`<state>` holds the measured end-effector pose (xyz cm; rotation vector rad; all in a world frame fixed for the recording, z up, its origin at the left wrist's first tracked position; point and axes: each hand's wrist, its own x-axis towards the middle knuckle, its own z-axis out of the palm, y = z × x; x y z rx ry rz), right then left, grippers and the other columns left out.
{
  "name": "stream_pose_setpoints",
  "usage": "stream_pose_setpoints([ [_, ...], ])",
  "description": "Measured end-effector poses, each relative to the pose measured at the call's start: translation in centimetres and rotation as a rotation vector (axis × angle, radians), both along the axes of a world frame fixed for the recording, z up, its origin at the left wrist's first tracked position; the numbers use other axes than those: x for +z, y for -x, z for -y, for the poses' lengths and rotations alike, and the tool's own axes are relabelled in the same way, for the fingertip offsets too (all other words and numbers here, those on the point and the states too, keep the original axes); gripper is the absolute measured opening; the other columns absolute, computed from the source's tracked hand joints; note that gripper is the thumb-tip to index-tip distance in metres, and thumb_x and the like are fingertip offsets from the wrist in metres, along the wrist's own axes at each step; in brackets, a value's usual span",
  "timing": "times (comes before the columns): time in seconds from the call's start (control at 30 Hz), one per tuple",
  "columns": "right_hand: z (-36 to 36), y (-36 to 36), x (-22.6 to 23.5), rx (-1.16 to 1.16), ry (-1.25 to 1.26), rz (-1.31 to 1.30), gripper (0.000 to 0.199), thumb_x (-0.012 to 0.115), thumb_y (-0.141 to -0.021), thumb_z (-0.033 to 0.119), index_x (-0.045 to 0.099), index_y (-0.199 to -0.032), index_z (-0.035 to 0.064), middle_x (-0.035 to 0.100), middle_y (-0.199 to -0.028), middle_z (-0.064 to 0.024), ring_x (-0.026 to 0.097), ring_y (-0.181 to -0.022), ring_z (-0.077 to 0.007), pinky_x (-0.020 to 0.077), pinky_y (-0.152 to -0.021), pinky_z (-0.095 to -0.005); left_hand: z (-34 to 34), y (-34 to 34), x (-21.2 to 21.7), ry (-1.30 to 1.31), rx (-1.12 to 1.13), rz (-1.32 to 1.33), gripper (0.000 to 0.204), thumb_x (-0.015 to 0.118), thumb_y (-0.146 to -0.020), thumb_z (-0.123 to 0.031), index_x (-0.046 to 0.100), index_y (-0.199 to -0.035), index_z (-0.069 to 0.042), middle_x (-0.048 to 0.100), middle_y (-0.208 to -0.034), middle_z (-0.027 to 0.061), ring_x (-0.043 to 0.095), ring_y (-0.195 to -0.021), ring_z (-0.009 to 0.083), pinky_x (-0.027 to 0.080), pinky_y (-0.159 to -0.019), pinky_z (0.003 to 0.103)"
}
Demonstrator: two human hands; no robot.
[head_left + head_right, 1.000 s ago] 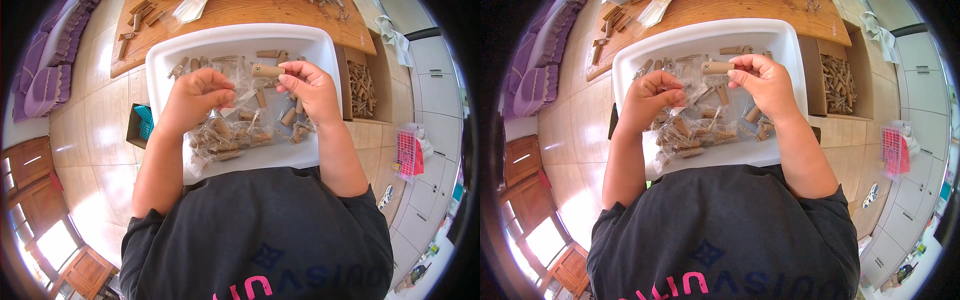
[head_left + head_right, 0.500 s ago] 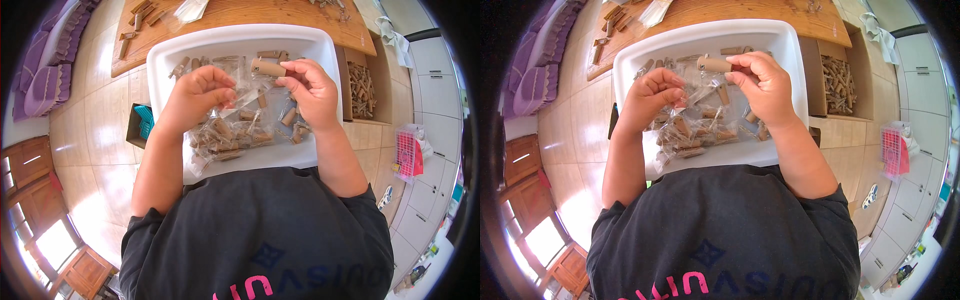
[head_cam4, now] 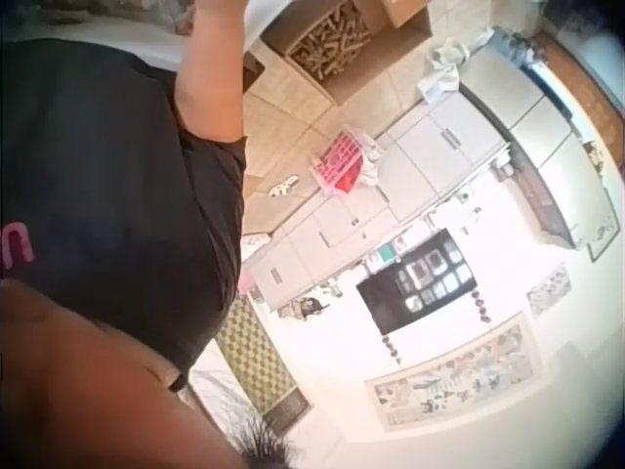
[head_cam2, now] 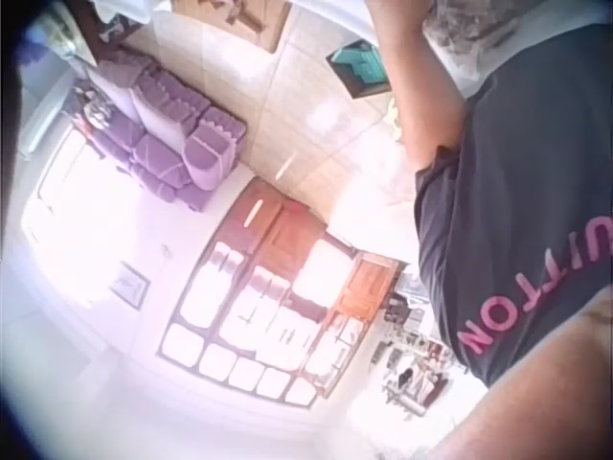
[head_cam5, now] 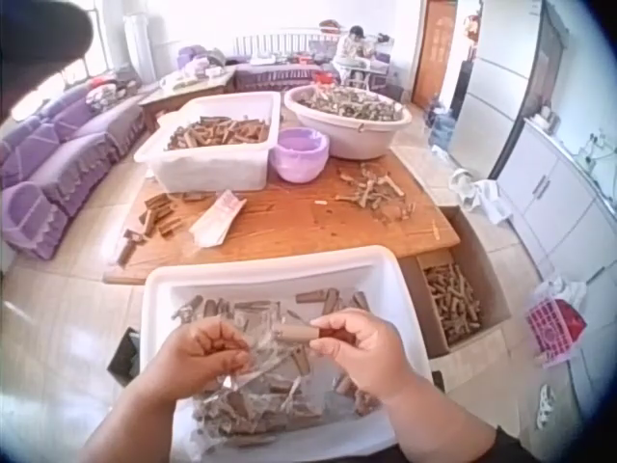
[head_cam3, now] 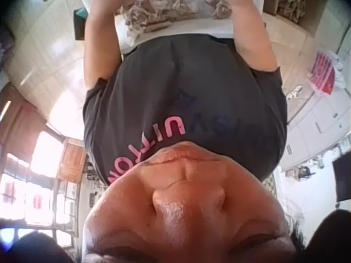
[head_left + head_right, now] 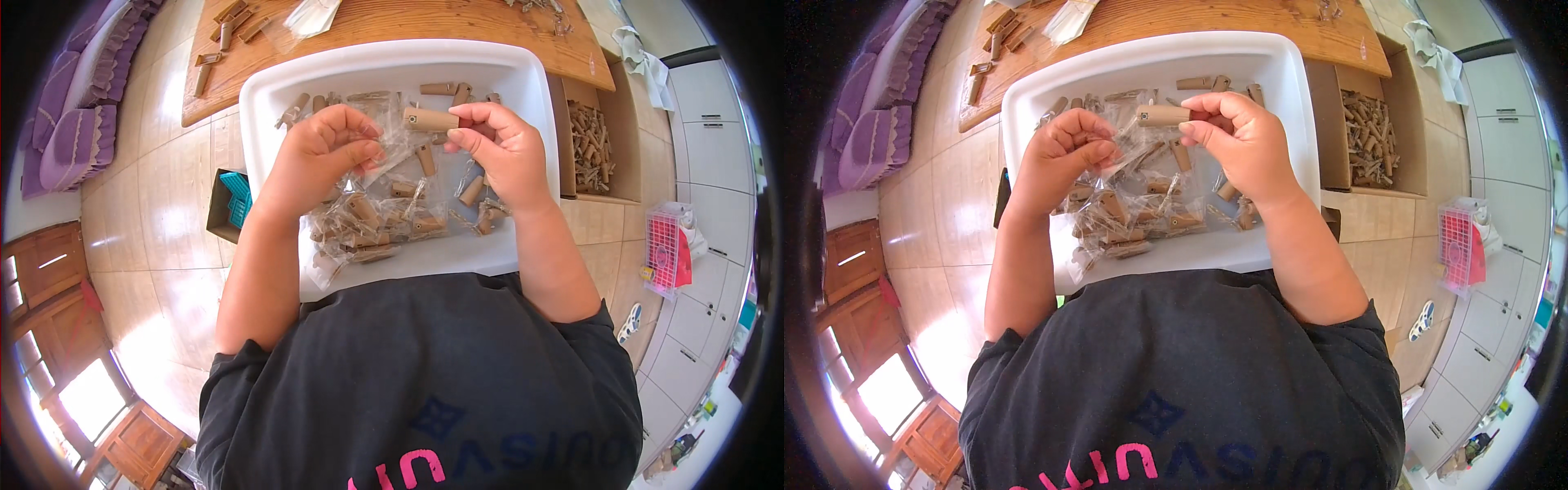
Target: The person handles small cardboard tubes, which are individually packed in plastic bags, by hand.
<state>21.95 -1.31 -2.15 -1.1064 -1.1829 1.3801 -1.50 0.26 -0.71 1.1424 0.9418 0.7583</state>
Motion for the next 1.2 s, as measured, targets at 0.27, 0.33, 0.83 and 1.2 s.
stream_pose_setpoints([
  [0.27, -0.1, -0.3, 0.4, 0.137, 0.042, 0.05, 0.018, 0.06, -0.08, 0.0, 0.06, -0.098, -0.0023, 0.062, -0.083, -0.0051, 0.059, -0.074, -0.0102, 0.0478, -0.07, -0.0223, 0.2, -0.7, 0.4, 0.104, -0.041, -0.093, 0.019, 0.063, -0.081, -0.004, 0.057, -0.098, 0.002, 0.061, -0.078, 0.0033, 0.056, -0.07, 0.0079, 0.045, -0.062, 0.02],
  [0.33, -0.1, -0.3, 0.3, 0.164, 0.011, 0.081, 0.018, 0.06, -0.08, -0.001, 0.06, -0.098, -0.0025, 0.062, -0.082, -0.0048, 0.059, -0.073, -0.0097, 0.0477, -0.069, -0.0224, 0.1, -1.0, -0.1, 0.106, -0.079, -0.093, 0.022, 0.064, -0.08, -0.006, 0.058, -0.099, 0.002, 0.062, -0.079, 0.0035, 0.057, -0.071, 0.0082, 0.045, -0.064, 0.02],
  [0.83, -0.3, 0.4, 0.2, 0.097, 0.023, 0.023, 0.023, 0.062, -0.08, 0.0, 0.059, -0.103, 0.0001, 0.058, -0.088, -0.0039, 0.056, -0.079, -0.0087, 0.0472, -0.068, -0.0206, 0.6, -2.2, 0.0, 0.365, -0.037, 0.054, 0.026, 0.068, -0.08, -0.018, 0.061, -0.096, 0.001, 0.062, -0.086, 0.0029, 0.06, -0.075, 0.0115, 0.048, -0.07, 0.024],
  [1.2, 0.3, 1.3, 0.5, 0.082, -0.155, 0.305, 0.013, 0.064, -0.078, 0.002, 0.065, -0.09, 0.0029, 0.058, -0.086, -0.0021, 0.053, -0.073, -0.0085, 0.0446, -0.067, -0.0219, 0.4, -2.1, -0.8, 0.274, -0.042, 0.024, 0.029, 0.069, -0.079, -0.02, 0.061, -0.098, 0.001, 0.063, -0.081, 0.0025, 0.056, -0.073, 0.0086, 0.043, -0.066, 0.022],
])
